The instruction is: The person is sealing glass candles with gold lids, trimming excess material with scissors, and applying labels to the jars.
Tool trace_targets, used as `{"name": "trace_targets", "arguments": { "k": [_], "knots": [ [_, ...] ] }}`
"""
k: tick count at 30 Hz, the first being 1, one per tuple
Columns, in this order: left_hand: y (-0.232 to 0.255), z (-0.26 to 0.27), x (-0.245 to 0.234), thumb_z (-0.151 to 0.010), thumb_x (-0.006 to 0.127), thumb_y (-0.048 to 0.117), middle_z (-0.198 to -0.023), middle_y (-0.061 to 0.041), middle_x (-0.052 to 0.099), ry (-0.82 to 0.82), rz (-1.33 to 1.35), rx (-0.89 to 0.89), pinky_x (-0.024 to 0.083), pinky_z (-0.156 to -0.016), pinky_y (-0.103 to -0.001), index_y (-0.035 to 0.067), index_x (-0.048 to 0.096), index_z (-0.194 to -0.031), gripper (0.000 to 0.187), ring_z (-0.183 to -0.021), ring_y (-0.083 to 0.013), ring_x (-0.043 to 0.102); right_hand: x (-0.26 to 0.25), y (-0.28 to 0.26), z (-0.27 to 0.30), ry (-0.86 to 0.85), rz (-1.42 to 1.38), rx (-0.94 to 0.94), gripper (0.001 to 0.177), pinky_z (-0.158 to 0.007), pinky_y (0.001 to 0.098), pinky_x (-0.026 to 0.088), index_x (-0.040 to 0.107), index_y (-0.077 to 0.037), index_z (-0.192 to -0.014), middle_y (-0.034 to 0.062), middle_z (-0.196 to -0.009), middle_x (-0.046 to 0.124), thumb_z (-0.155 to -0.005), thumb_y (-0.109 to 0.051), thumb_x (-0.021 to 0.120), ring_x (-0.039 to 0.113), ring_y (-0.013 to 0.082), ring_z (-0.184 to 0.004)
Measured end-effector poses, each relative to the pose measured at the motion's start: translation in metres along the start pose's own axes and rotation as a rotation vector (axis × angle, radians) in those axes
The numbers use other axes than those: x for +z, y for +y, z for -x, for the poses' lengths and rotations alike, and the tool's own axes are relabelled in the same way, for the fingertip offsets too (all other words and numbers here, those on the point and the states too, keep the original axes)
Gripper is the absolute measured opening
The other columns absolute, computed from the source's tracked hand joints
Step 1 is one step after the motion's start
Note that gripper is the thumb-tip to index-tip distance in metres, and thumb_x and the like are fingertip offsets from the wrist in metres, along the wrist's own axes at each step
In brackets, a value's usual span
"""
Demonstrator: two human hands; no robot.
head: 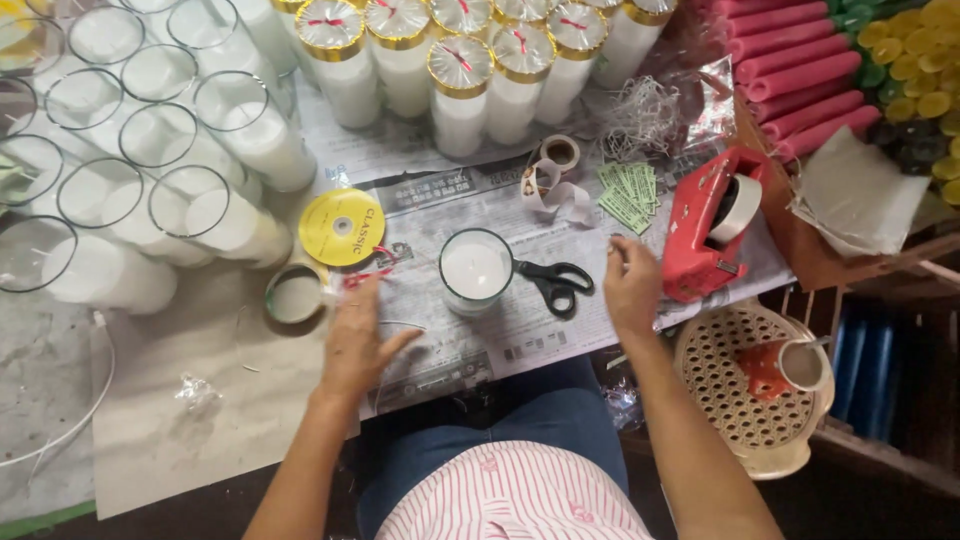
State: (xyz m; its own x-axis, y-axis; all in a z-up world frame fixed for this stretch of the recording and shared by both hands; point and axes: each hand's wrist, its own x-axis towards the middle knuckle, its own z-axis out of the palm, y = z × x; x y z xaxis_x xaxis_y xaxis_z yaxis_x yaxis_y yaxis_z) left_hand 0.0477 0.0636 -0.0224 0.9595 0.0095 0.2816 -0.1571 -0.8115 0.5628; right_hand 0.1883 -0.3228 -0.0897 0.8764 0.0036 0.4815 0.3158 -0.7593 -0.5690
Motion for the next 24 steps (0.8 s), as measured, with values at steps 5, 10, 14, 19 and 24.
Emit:
{"name": "trace_targets", "arguments": {
  "k": [5, 10, 14, 19, 24],
  "knots": [
    [-0.02, 0.014, -0.017, -0.081, 0.083, 0.045, -0.126, -0.016, 0.066, 0.104, -0.14, -0.046, 0.048, -0.106, -0.044, 0.007, 0.06, -0.14, 0.074, -0.121, -0.034, 0.063, 0.005, 0.053, -0.031, -0.219, 0.346, 0.412, 0.034, -0.081, 0.0458, 0.057, 0.072, -0.019, -0.105, -0.0016, -0.089, 0.073, -0.082, -0.043, 0.08, 0.073, 0.027, -0.093],
    [0.011, 0.02, -0.034, -0.087, 0.08, 0.035, -0.123, -0.011, 0.068, 0.136, 0.084, -0.123, 0.051, -0.102, -0.041, 0.013, 0.068, -0.131, 0.051, -0.119, -0.0298, 0.065, 0.007, 0.054, -0.045, -0.352, 0.388, 0.545, 0.038, -0.081, 0.0504, 0.058, 0.076, -0.021, -0.099, 0.006, -0.097, 0.076, -0.077, -0.052, 0.077, 0.072, 0.033, -0.102],
    [0.022, 0.037, -0.037, -0.086, 0.079, 0.022, -0.129, -0.014, 0.067, 0.133, 0.168, -0.172, 0.052, -0.099, -0.039, 0.005, 0.067, -0.128, 0.046, -0.118, -0.0274, 0.065, -0.011, 0.019, -0.06, -0.351, 0.329, 0.581, 0.031, -0.073, 0.0533, 0.051, 0.07, -0.004, -0.095, 0.0169, -0.1, 0.072, -0.102, -0.031, 0.057, 0.066, 0.0391, -0.092],
    [0.019, 0.05, -0.038, -0.088, 0.077, 0.018, -0.123, -0.013, 0.07, 0.157, 0.23, -0.214, 0.058, -0.084, -0.038, 0.005, 0.07, -0.123, 0.039, -0.112, -0.0254, 0.068, -0.011, 0.016, -0.065, -0.418, 0.39, 0.732, 0.032, -0.078, 0.0514, 0.054, 0.074, -0.013, -0.096, 0.0112, -0.104, 0.076, -0.089, -0.044, 0.076, 0.069, 0.0377, -0.099],
    [0.019, 0.043, -0.013, -0.088, 0.079, 0.017, -0.116, -0.013, 0.072, 0.222, 0.246, -0.116, 0.056, -0.094, -0.038, 0.007, 0.073, -0.119, 0.034, -0.108, -0.0294, 0.071, 0.007, 0.06, -0.059, -0.398, 0.308, 0.679, 0.03, -0.084, 0.0472, 0.056, 0.08, -0.014, -0.1, 0.0123, -0.102, 0.077, -0.081, -0.037, 0.08, 0.071, 0.036, -0.102]
  ]
}}
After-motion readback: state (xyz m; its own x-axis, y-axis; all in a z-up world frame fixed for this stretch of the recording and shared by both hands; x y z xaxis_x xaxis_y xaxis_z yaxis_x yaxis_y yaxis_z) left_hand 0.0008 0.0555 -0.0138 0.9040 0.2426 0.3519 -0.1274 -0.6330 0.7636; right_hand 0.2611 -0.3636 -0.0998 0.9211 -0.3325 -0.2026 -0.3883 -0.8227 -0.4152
